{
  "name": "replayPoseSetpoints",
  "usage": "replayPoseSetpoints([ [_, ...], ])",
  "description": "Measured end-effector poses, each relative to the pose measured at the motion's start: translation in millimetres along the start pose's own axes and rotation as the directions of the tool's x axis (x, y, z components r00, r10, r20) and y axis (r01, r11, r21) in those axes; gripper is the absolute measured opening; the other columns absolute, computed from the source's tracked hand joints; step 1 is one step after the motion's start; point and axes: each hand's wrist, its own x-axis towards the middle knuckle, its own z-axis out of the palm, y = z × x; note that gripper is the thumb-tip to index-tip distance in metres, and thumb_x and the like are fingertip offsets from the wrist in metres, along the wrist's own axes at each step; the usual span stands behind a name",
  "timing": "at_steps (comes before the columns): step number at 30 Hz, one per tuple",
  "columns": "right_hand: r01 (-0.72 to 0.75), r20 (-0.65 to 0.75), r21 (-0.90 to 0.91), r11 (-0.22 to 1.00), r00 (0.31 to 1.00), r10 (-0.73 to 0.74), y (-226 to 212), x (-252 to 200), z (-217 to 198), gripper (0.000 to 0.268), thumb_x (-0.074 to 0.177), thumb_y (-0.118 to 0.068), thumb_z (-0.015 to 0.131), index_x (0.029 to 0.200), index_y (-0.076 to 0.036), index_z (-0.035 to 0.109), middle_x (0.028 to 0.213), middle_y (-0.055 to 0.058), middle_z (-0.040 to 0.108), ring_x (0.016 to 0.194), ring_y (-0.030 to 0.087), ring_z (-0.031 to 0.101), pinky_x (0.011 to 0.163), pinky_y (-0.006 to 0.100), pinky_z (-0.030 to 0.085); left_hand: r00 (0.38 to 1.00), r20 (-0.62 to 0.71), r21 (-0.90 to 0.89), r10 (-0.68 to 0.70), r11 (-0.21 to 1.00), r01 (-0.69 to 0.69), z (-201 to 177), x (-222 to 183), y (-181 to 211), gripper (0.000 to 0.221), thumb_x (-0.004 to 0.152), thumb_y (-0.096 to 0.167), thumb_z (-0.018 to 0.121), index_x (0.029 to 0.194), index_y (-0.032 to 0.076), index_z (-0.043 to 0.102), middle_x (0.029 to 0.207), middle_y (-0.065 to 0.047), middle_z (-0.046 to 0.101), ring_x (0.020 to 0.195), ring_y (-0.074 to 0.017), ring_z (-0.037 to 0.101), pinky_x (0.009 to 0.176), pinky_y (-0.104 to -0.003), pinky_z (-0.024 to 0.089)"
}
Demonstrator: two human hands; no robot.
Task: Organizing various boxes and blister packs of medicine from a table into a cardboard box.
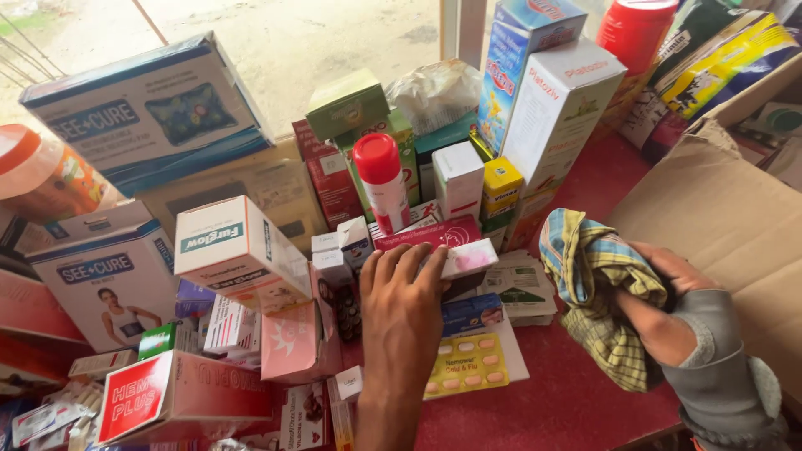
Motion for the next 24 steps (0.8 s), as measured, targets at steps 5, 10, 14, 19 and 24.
replayPoseSetpoints([
  [5, -0.066, 0.018, 0.006, 0.998, 0.998, 0.066, -4, -2, -6, 0.043, 0.084, 0.008, 0.062, 0.126, 0.003, 0.066, 0.108, 0.007, 0.071, 0.096, 0.013, 0.065, 0.085, 0.029, 0.054, 0.997, 0.074, -0.086, -0.03, 0.996, 0.036, -7, 5, 7, 0.048, 0.074, 0.017, 0.081, 0.121, 0.006, 0.071, 0.121, -0.014, 0.068, 0.119, -0.033, 0.059, 0.107, -0.051, 0.037],
  [10, 0.002, 0.033, 0.122, 0.993, 0.999, -0.006, -5, -3, -27, 0.048, 0.084, 0.009, 0.059, 0.131, 0.003, 0.064, 0.114, 0.01, 0.071, 0.101, 0.015, 0.066, 0.09, 0.032, 0.055, 0.998, 0.05, -0.114, -0.041, 0.992, 0.047, -18, 14, 25, 0.051, 0.074, 0.017, 0.083, 0.121, 0.005, 0.069, 0.122, -0.015, 0.065, 0.121, -0.0358, 0.056, 0.105, -0.051, 0.039],
  [14, 0.084, 0.084, 0.226, 0.971, 0.991, -0.105, -13, 7, -66, 0.052, 0.084, 0.009, 0.061, 0.136, 0.003, 0.061, 0.12, 0.015, 0.071, 0.107, 0.02, 0.069, 0.096, 0.036, 0.057, 1.0, 0.009, -0.17, -0.025, 0.985, 0.026, -30, 26, 48, 0.047, 0.078, 0.017, 0.082, 0.121, 0.005, 0.069, 0.123, -0.014, 0.064, 0.122, -0.0353, 0.056, 0.102, -0.048, 0.044],
  [19, 0.26, 0.027, 0.163, 0.952, 0.963, -0.268, -23, 24, -105, 0.05, 0.09, 0.004, 0.063, 0.139, 0.001, 0.058, 0.124, 0.015, 0.07, 0.11, 0.022, 0.071, 0.1, 0.037, 0.059, 0.996, 0.087, -0.446, 0.028, 0.895, 0.014, -28, 49, 103, 0.053, 0.082, 0.024, 0.083, 0.128, 0.006, 0.064, 0.123, -0.014, 0.066, 0.116, -0.0332, 0.062, 0.097, -0.044, 0.051],
  [24, 0.133, -0.031, 0.159, 0.978, 0.991, -0.13, -17, 22, -161, 0.039, 0.098, -0.002, 0.06, 0.137, 0.004, 0.06, 0.13, 0.016, 0.069, 0.113, 0.024, 0.07, 0.098, 0.039, 0.058, 0.975, 0.16, -0.77, 0.155, 0.637, 0.025, 12, 63, 176, 0.074, 0.08, 0.028, 0.084, 0.14, 0.0, 0.049, 0.124, -0.021, 0.063, 0.105, -0.0395, 0.067, 0.086, -0.046, 0.056],
])
